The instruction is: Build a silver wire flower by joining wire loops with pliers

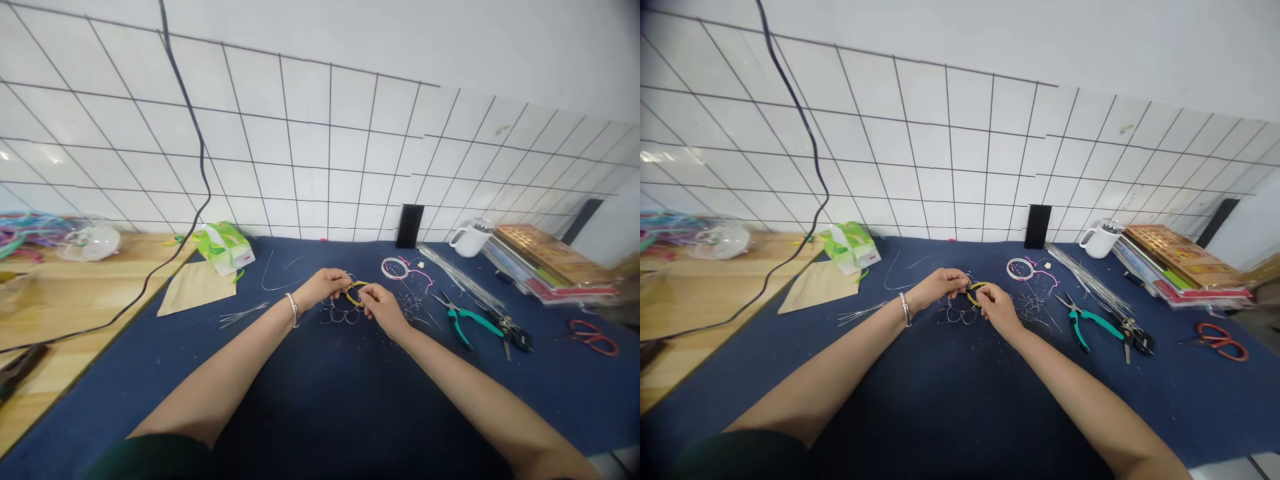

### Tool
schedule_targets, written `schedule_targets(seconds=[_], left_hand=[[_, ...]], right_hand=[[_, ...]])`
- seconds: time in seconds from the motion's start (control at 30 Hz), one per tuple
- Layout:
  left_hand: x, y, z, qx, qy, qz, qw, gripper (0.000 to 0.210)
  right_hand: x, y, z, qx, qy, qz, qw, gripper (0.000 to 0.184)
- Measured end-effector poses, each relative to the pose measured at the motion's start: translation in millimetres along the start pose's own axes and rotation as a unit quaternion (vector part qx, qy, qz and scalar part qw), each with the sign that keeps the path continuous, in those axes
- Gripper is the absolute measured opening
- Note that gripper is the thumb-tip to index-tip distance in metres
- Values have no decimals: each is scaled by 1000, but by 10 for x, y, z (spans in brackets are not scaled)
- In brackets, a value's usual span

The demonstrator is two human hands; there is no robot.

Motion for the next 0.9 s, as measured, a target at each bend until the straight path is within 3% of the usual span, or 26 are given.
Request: schedule_targets(seconds=[0.1,0.2,0.43,0.67,0.9], left_hand=[[-8,-62,-172,32,2,3,999,25],[108,-150,-353,63,27,-11,998,31],[406,-402,-604,99,110,-23,989,24],[356,-439,-541,121,91,-3,988,19],[254,-409,-558,116,73,-41,990,24]], right_hand=[[-41,38,-49,-17,1,29,999,22],[-157,74,-13,-39,-7,67,997,23],[-495,91,170,-36,-105,3,994,26],[-459,-33,230,27,-115,-72,990,26],[-425,123,228,-55,-106,33,992,32]])
Point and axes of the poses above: each hand's wrist, its own z-axis towards the middle knuckle, its own x-axis out of the back of the hand, y = z × x, the point moved 5 cm from there along z, towards the middle knuckle, and after that the axes turned 1 degree about x, right-handed, at the moved point
